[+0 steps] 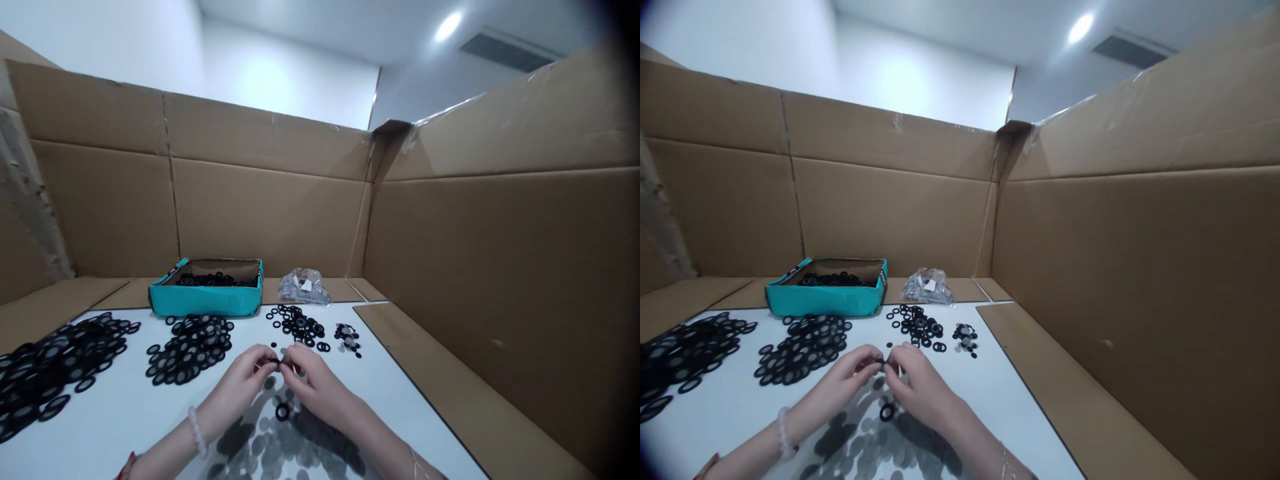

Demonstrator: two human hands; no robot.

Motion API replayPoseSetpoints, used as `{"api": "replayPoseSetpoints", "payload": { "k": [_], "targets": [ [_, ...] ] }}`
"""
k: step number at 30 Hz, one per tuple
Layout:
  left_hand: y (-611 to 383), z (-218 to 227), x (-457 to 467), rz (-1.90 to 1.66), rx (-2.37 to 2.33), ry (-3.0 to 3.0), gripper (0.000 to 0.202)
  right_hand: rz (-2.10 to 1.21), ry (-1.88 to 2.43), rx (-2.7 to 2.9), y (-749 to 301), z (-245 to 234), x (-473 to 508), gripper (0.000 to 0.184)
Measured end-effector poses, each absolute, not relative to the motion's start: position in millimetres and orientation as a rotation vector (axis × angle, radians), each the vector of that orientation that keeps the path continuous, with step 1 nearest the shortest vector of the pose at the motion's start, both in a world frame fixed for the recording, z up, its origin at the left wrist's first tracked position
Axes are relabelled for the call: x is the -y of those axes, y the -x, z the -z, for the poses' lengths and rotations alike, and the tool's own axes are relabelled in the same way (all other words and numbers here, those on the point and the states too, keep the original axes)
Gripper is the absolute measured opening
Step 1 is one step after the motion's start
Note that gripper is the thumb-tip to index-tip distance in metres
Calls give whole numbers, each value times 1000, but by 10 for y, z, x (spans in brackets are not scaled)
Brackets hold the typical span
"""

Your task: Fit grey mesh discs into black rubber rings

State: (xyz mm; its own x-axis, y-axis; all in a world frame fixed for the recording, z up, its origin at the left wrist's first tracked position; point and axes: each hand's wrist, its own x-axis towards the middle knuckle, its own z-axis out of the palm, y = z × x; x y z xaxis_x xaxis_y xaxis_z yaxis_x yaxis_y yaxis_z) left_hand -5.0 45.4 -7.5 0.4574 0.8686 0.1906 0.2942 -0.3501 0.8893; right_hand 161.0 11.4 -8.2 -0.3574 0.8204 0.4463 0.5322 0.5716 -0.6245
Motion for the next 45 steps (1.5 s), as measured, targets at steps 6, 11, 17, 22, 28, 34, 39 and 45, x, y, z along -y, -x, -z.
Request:
{"api": "replayPoseSetpoints", "payload": {
  "k": [6,11,17,22,28,34,39,45],
  "targets": [
    [16,75,-491,-816,-929,-1719,20,-423,1047,1982,-1597,130,-145,21],
    [-32,231,-554,-777,-843,-1439,31,-627,1108,1898,-1560,212,-177,16],
    [-22,342,-573,-867,-792,-1454,31,-736,1135,1848,-1575,293,-241,9],
    [100,216,-559,-815,-838,-1988,12,-800,1173,1882,-1603,253,-214,11],
    [165,176,-492,-861,-874,-2191,14,-888,1181,1808,-1562,177,-141,18],
    [69,198,-458,-939,-963,-1763,18,-851,1099,1795,-1546,212,-147,17],
    [51,247,-460,-898,-899,-1648,21,-818,1081,1855,-1574,227,-185,17],
    [148,136,-401,-950,-929,-2046,12,-774,1110,1909,-1581,223,-172,19]
  ]
}}
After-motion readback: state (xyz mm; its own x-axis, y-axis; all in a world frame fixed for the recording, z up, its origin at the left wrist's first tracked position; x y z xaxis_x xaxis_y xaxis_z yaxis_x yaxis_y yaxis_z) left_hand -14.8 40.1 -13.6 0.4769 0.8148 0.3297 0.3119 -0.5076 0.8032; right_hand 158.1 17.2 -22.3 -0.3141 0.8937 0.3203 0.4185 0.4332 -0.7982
